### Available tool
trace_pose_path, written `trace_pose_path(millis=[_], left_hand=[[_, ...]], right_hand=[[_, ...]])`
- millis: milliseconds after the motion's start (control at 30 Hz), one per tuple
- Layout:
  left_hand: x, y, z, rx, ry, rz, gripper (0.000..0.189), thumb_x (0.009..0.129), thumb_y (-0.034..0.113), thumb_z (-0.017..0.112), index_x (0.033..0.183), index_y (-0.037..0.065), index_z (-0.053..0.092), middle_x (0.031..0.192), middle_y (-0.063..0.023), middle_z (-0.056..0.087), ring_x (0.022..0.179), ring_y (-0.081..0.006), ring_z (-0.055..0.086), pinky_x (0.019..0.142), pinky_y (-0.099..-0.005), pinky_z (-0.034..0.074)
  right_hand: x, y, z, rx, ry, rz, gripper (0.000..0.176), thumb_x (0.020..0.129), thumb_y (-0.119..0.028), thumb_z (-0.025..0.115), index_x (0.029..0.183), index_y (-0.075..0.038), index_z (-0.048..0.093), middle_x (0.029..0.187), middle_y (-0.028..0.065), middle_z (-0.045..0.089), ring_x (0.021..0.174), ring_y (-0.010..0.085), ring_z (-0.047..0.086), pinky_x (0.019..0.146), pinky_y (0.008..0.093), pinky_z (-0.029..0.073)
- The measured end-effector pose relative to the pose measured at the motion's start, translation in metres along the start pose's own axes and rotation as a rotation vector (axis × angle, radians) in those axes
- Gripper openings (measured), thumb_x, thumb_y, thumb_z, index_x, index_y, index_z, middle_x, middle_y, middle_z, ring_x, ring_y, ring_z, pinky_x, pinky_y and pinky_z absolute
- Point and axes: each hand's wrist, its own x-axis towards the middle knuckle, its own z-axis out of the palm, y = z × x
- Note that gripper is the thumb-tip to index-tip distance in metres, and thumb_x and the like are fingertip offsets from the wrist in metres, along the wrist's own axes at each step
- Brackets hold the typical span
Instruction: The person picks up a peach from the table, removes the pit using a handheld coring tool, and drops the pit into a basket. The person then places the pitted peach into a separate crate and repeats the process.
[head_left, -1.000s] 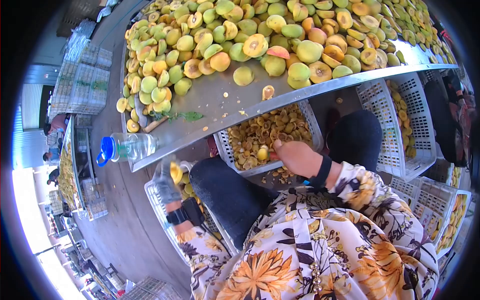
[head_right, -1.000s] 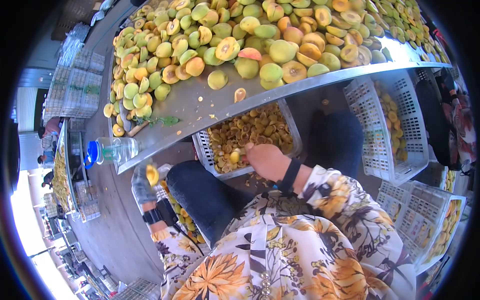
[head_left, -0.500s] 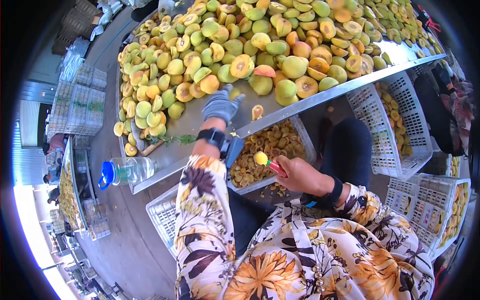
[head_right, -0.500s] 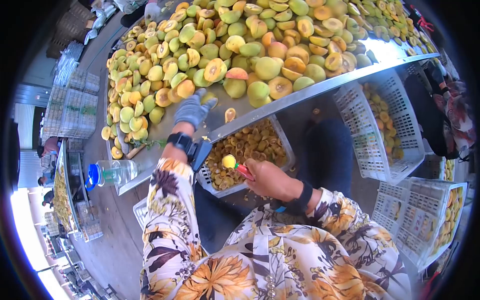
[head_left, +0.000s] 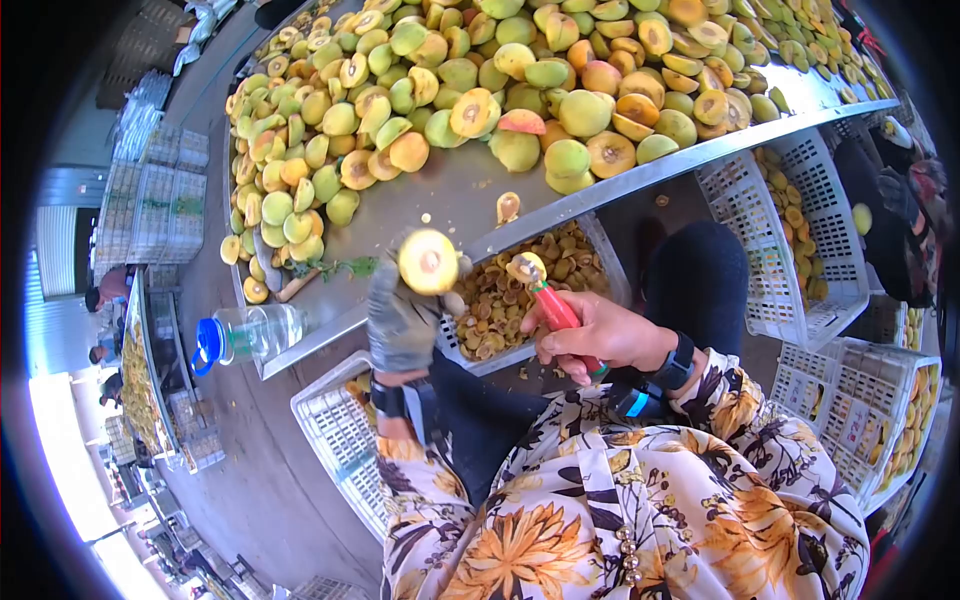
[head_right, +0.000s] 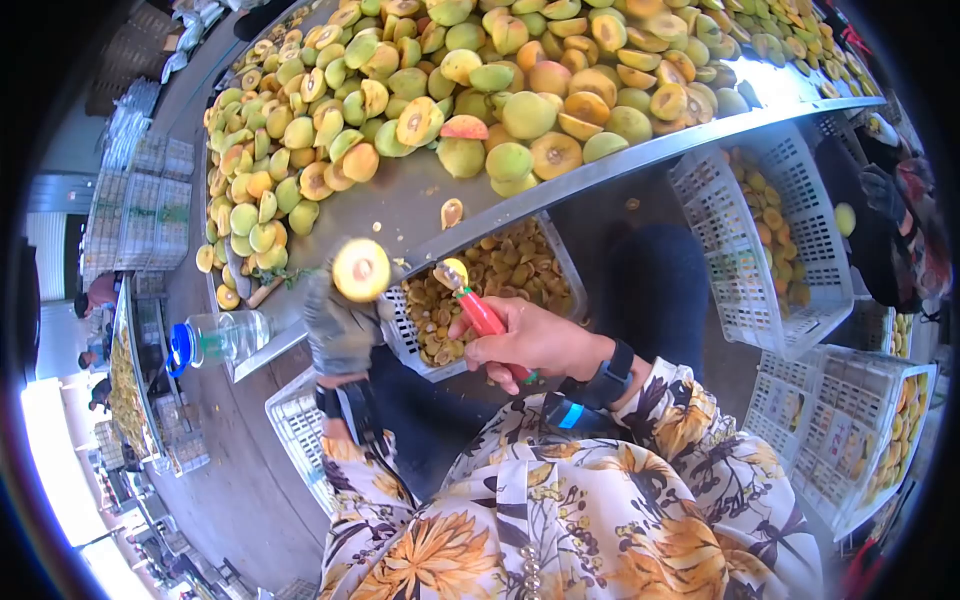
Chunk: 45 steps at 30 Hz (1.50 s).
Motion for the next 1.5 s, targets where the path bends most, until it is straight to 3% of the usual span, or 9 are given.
trace_pose_path(millis=[133,267,400,767,833,1100,1233,1400,1500], left_hand=[[-0.035,-0.04,-0.005,0.141,0.042,-0.089,0.038,0.082,0.03,0.059,0.111,0.007,0.049,0.095,-0.0138,0.059,0.079,-0.0256,0.062,0.048,-0.0315,0.053],[-0.041,-0.06,-0.002,0.323,-0.014,-0.095,0.041,0.082,0.03,0.06,0.113,0.005,0.05,0.106,-0.0087,0.057,0.096,-0.0213,0.057,0.084,-0.0333,0.048],[-0.033,-0.069,-0.005,0.134,-0.036,-0.148,0.042,0.082,0.029,0.061,0.113,0.004,0.05,0.108,-0.0099,0.056,0.094,-0.0223,0.058,0.083,-0.0342,0.048],[-0.031,-0.077,0.016,-0.012,0.292,-0.103,0.042,0.088,0.042,0.046,0.112,0.008,0.05,0.111,-0.0105,0.056,0.093,-0.0227,0.059,0.077,-0.0352,0.05],[-0.031,-0.08,0.019,-0.025,0.278,-0.162,0.048,0.088,0.045,0.045,0.115,0.006,0.051,0.105,-0.0093,0.059,0.09,-0.0211,0.058,0.081,-0.0344,0.048],[-0.04,-0.073,0.016,0.016,0.23,-0.125,0.047,0.086,0.041,0.051,0.118,0.007,0.05,0.102,-0.0062,0.058,0.082,-0.014,0.059,0.055,-0.0254,0.05],[-0.04,-0.065,0.002,-0.154,0.28,-0.161,0.041,0.084,0.04,0.054,0.111,0.009,0.052,0.1,-0.0087,0.06,0.08,-0.0201,0.061,0.052,-0.0284,0.051],[-0.031,-0.078,-0.005,-0.067,0.323,0.109,0.035,0.086,0.03,0.055,0.115,0.012,0.045,0.102,-0.0076,0.056,0.092,-0.0238,0.058,0.077,-0.0389,0.051],[-0.03,-0.08,-0.007,0.056,0.226,0.125,0.037,0.086,0.03,0.054,0.116,0.011,0.044,0.105,-0.0067,0.055,0.096,-0.0247,0.056,0.079,-0.0404,0.051]], right_hand=[[0.002,0.002,0.008,0.212,-0.171,0.022,0.024,0.086,-0.01,0.051,0.108,-0.002,0.045,0.077,0.0087,0.054,0.043,0.0062,0.044,0.037,0.0212,0.042],[0.001,0.006,0.01,0.318,-0.246,0.152,0.023,0.09,-0.017,0.047,0.108,-0.002,0.047,0.072,0.0061,0.053,0.039,0.0024,0.037,0.033,0.0198,0.037],[0.001,0.009,0.012,0.389,-0.276,0.211,0.021,0.091,-0.019,0.047,0.104,-0.002,0.047,0.068,0.0059,0.052,0.038,0.0034,0.036,0.032,0.0201,0.036],[0.027,0.023,0.022,-0.486,0.596,-0.187,0.03,0.08,-0.014,0.063,0.102,-0.001,0.047,0.064,0.0029,0.051,0.04,0.0066,0.045,0.037,0.0221,0.038],[0.044,0.033,0.016,-0.963,0.638,-0.726,0.029,0.08,-0.014,0.063,0.101,-0.002,0.048,0.065,0.0029,0.051,0.04,0.0068,0.044,0.037,0.0223,0.037],[0.042,0.01,0.01,-0.295,0.454,-0.198,0.021,0.082,-0.01,0.057,0.098,-0.002,0.047,0.061,0.0005,0.049,0.036,0.006,0.042,0.034,0.022,0.035],[0.032,0.012,0.012,-0.828,0.525,-0.333,0.024,0.082,-0.012,0.06,0.101,-0.001,0.051,0.063,0.0003,0.051,0.045,0.0046,0.049,0.038,0.0212,0.038],[0.025,0.035,0.015,-1.092,0.401,-0.297,0.036,0.076,-0.019,0.066,0.099,0.002,0.05,0.07,0.0221,0.056,0.065,0.0365,0.057,0.058,0.0381,0.044],[0.028,0.042,0.021,-1.067,0.451,-0.3,0.035,0.077,-0.019,0.065,0.098,0.003,0.048,0.071,0.0224,0.057,0.065,0.0367,0.058,0.057,0.0374,0.044]])
